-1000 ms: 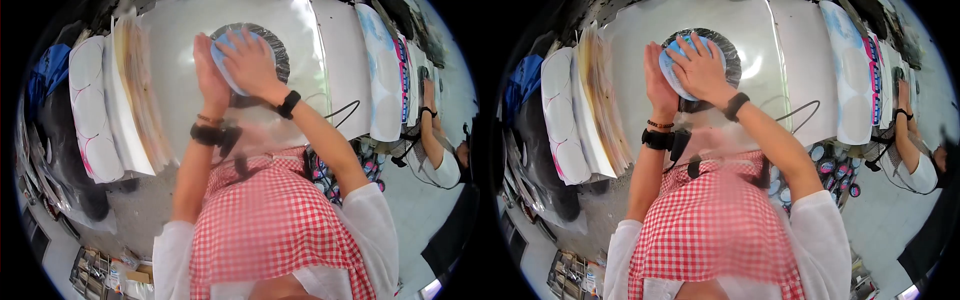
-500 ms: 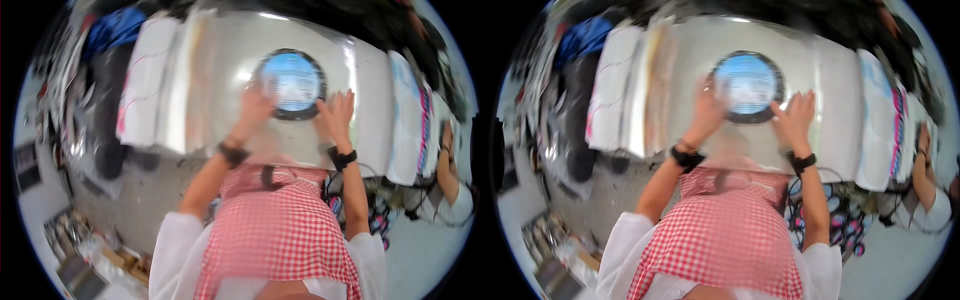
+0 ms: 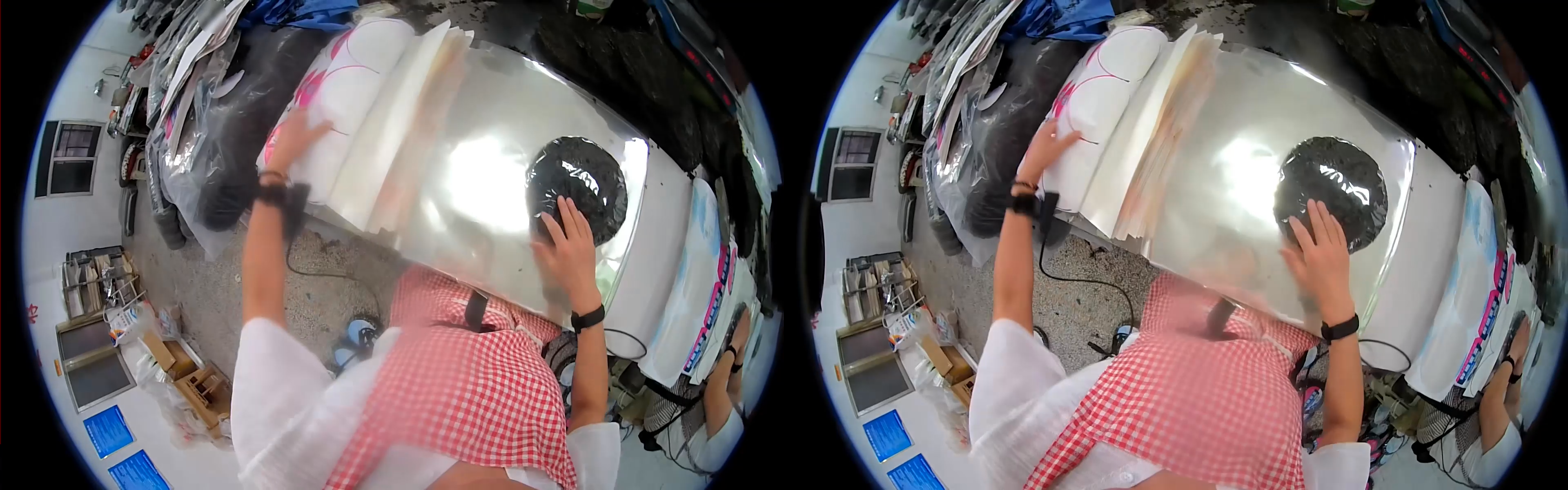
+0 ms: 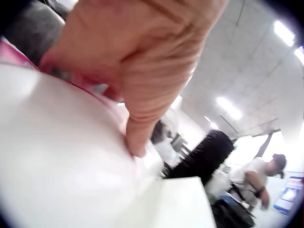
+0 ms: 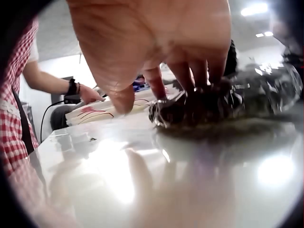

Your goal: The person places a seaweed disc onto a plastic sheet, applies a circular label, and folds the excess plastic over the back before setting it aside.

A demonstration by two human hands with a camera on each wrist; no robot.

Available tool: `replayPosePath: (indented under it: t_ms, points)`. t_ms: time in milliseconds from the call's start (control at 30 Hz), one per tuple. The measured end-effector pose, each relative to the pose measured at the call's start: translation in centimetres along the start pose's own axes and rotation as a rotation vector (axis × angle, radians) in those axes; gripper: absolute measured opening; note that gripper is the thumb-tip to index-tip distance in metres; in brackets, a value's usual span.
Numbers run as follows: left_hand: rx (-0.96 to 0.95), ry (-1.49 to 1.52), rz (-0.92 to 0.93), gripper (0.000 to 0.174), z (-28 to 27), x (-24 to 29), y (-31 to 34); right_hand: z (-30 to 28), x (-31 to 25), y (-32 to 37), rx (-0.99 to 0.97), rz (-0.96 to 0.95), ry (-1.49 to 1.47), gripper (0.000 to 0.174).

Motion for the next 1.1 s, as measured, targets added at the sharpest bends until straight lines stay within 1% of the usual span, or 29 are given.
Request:
replayPosePath:
  t_ms: [33, 67, 100, 133, 233, 267, 333, 400, 500, 567, 600, 633, 733, 833, 933, 1033, 1100]
  points:
    - [-0.027, 0.043, 0.109, 0.050, -0.7, 4.8, 2.5, -0.1, 0.1, 0.0, 0.007, 0.010, -0.011, 0.047]
    - [-0.063, 0.087, 0.219, 0.045, -0.4, 10.8, 5.8, 0.1, 0.0, 0.1, 0.009, 0.027, -0.025, 0.047]
    - [-0.167, 0.171, 0.506, 0.040, 1.5, 16.4, 9.0, 0.3, -0.1, 0.0, 0.026, 0.031, -0.014, 0.046]
    - [-0.270, 0.267, 0.789, 0.035, 2.7, 20.2, 12.2, 0.4, -0.3, 0.0, 0.036, 0.031, 0.001, 0.045]
    - [-0.476, 0.487, 0.395, 0.031, 10.1, 15.7, 10.3, 0.3, -0.1, 0.0, 0.053, 0.016, 0.022, 0.043]
    - [-0.220, 0.777, 0.103, 0.034, 9.7, 12.3, 9.1, 0.4, -0.1, 0.2, 0.063, 0.022, 0.020, 0.042]
    - [0.380, -0.063, 0.239, 0.037, 4.8, 12.1, 10.8, 0.5, -0.1, 0.1, 0.067, 0.027, 0.023, 0.042]
    - [0.691, -0.691, -0.024, 0.040, 0.9, 10.5, 13.3, 0.4, 0.0, 0.1, 0.065, 0.027, 0.027, 0.041]
    - [0.714, -0.730, 0.062, 0.043, 2.8, 5.0, 13.3, 0.6, -0.2, -0.2, 0.073, 0.043, 0.019, 0.040]
    - [0.742, -0.629, 0.066, 0.044, 3.1, 3.8, 13.2, 0.4, -0.4, -0.2, 0.064, 0.064, 0.019, 0.040]
    - [0.763, -0.577, 0.069, 0.044, 3.1, 3.6, 13.2, 0.4, -0.5, -0.3, 0.064, 0.061, 0.015, 0.041]
    - [0.802, -0.553, 0.044, 0.040, 2.9, 3.9, 13.4, 0.5, -0.5, -0.3, 0.067, 0.063, 0.012, 0.041]
    - [0.865, -0.543, 0.083, 0.032, 3.4, 4.0, 14.0, 0.6, -0.4, 0.0, 0.069, 0.058, 0.026, 0.042]
    - [0.961, -0.566, 0.174, 0.022, 3.1, 4.9, 14.8, 0.8, -0.3, 0.0, 0.070, 0.041, 0.054, 0.042]
    - [0.959, -0.651, 0.204, 0.016, 2.8, 6.2, 14.8, 0.8, -0.4, -0.1, 0.071, 0.039, 0.073, 0.042]
    - [0.891, -0.636, 0.274, 0.011, 1.7, 7.3, 14.3, 0.7, -0.5, 0.0, 0.065, 0.042, 0.083, 0.042]
    - [0.841, -0.532, 0.315, 0.012, 1.2, 6.0, 13.3, 0.7, -0.7, 0.1, 0.064, 0.044, 0.079, 0.043]
Point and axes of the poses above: each hand's wrist, its own y-axis away from the middle knuckle, its own z-axis out of the palm, x = y × z, the point moved 10 cm from there along -y, towards the middle knuckle, and after that the axes turned 13 degrees about -y, right-handed, at the moved point
